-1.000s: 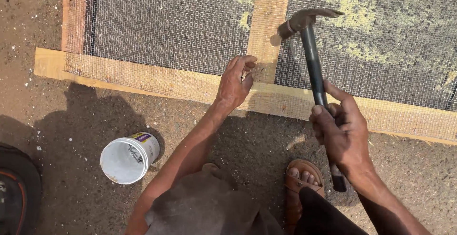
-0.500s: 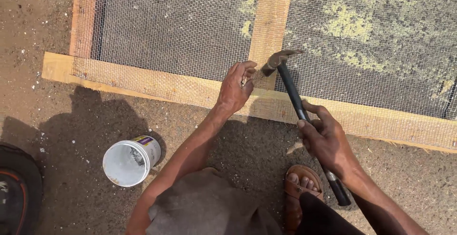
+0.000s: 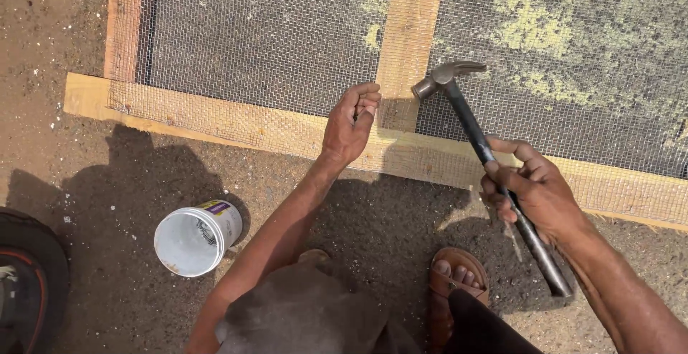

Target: Hammering small nails into a wooden frame to secure a mesh screen.

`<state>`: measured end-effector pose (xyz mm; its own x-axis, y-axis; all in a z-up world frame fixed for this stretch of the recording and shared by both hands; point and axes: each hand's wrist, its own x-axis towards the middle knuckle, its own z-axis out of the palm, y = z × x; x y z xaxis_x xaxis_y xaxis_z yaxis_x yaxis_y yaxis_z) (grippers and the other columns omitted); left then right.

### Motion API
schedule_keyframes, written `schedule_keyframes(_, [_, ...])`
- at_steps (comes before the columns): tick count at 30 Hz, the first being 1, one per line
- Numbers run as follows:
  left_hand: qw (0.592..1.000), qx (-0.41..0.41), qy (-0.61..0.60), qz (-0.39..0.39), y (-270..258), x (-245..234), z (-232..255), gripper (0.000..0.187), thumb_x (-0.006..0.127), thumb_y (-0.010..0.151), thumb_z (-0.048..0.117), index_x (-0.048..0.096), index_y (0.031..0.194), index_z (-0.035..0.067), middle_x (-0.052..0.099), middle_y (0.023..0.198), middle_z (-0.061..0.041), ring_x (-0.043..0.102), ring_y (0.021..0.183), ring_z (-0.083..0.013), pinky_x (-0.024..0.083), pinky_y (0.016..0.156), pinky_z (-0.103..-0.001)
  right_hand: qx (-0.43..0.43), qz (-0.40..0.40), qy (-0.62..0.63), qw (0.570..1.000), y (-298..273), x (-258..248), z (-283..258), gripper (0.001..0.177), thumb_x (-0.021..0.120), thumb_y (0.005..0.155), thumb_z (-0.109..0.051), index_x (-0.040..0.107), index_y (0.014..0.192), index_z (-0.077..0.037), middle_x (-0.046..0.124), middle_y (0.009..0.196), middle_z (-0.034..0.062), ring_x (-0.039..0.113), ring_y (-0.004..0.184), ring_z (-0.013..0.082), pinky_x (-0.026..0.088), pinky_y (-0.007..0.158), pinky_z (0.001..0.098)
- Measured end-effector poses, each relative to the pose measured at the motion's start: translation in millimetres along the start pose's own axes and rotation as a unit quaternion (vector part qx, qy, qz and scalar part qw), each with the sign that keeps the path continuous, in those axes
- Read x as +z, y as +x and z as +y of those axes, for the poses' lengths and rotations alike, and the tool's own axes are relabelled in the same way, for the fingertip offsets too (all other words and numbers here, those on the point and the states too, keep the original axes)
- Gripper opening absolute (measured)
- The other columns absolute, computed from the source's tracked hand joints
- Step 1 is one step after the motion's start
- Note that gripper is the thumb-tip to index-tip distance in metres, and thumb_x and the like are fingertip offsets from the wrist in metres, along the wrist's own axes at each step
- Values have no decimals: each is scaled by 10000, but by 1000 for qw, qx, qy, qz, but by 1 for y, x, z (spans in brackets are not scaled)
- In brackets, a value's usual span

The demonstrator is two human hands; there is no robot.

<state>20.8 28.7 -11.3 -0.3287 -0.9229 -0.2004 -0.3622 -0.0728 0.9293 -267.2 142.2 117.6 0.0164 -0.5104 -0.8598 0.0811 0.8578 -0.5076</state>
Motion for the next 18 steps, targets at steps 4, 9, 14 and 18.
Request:
schedule_keyframes(4, [1000,24,-7,7,0,1,2,385,527,988,-34,551,1357,69,673,1212,-112,668,1118,-182,585,1014,-328,-140,46,55,988,7,-4,-8,436,548,1007,-113,511,1441,-110,595,655,79,516,416,96,400,308,249])
schedule_keyframes(9, [1000,11,-18,8,5,-1,4,377,519,989,-32,559,1352,58,672,1208,-123,666,1128,-191,566,1033,-337,-19,-19,-133,991,5,2,-15,437,613,967,-163,541,1398,-160,646,630,105,468,358,156,374,310,295])
schedule_keyframes(14, [997,-10,-77,6,4,-3,1,341,531,1009,-17,555,1344,44,667,1202,-133,666,1132,-202,577,1018,-335,-255,56,-118,958,2,7,8,479,574,985,-150,488,1454,-97,624,649,64,546,436,97,437,315,267])
schedule_keyframes(18, [983,-33,-180,16,-2,-33,19,327,481,1007,-34,549,1323,14,678,1192,-137,683,1119,-201,578,1031,-338,-305,23,-409,860,11,17,37,424,578,988,-200,521,1396,-98,711,723,90,614,399,108,485,314,284])
